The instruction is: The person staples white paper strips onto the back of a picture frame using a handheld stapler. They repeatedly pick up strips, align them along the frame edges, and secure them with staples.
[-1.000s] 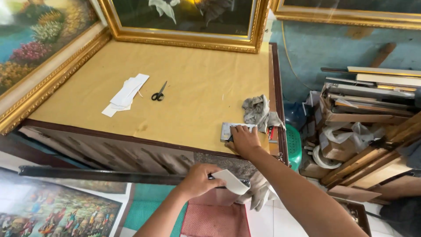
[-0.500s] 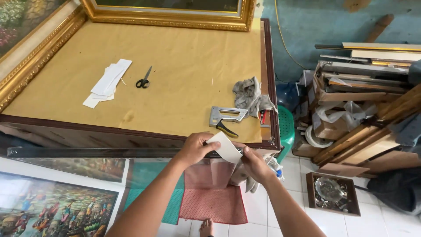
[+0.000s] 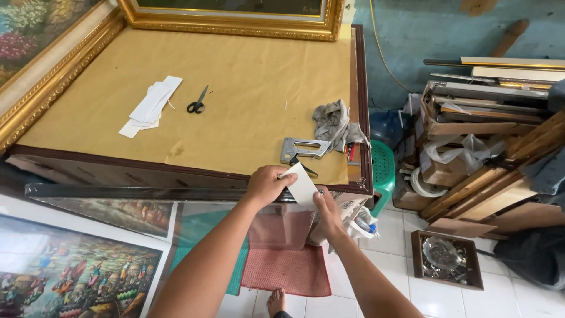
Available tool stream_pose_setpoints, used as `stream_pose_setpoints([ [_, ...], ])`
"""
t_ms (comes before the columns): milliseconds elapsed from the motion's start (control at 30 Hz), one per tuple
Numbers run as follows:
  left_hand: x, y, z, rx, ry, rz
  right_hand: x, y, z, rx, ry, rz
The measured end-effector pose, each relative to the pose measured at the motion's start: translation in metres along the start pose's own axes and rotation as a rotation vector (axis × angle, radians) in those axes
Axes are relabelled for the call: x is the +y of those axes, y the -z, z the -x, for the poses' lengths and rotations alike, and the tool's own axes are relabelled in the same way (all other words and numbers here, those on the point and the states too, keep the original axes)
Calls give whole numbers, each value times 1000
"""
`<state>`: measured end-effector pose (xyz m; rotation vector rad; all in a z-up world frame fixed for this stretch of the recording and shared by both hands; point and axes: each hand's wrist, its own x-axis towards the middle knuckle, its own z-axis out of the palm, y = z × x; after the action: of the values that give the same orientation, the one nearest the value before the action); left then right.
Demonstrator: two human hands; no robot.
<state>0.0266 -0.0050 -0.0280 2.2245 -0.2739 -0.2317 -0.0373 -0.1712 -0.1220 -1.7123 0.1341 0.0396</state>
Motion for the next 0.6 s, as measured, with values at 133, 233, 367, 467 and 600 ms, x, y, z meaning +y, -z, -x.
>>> stream_pose_setpoints([
  [133,17,5,3,19,38,-52,4,-10,-8,119,-29,46],
  [233,15,2,1,4,113,-136,-1,-11,-6,145,-55,-10],
  [367,27,-2,9,-47,226,-300,-4,-5,0,96,-1,-31],
  [467,27,-6,13,-104,270,-359,-26,-4,13,71,0,-29],
  [600,33,-5,17,-171,331,-344,-27,-6,12,82,-96,60],
])
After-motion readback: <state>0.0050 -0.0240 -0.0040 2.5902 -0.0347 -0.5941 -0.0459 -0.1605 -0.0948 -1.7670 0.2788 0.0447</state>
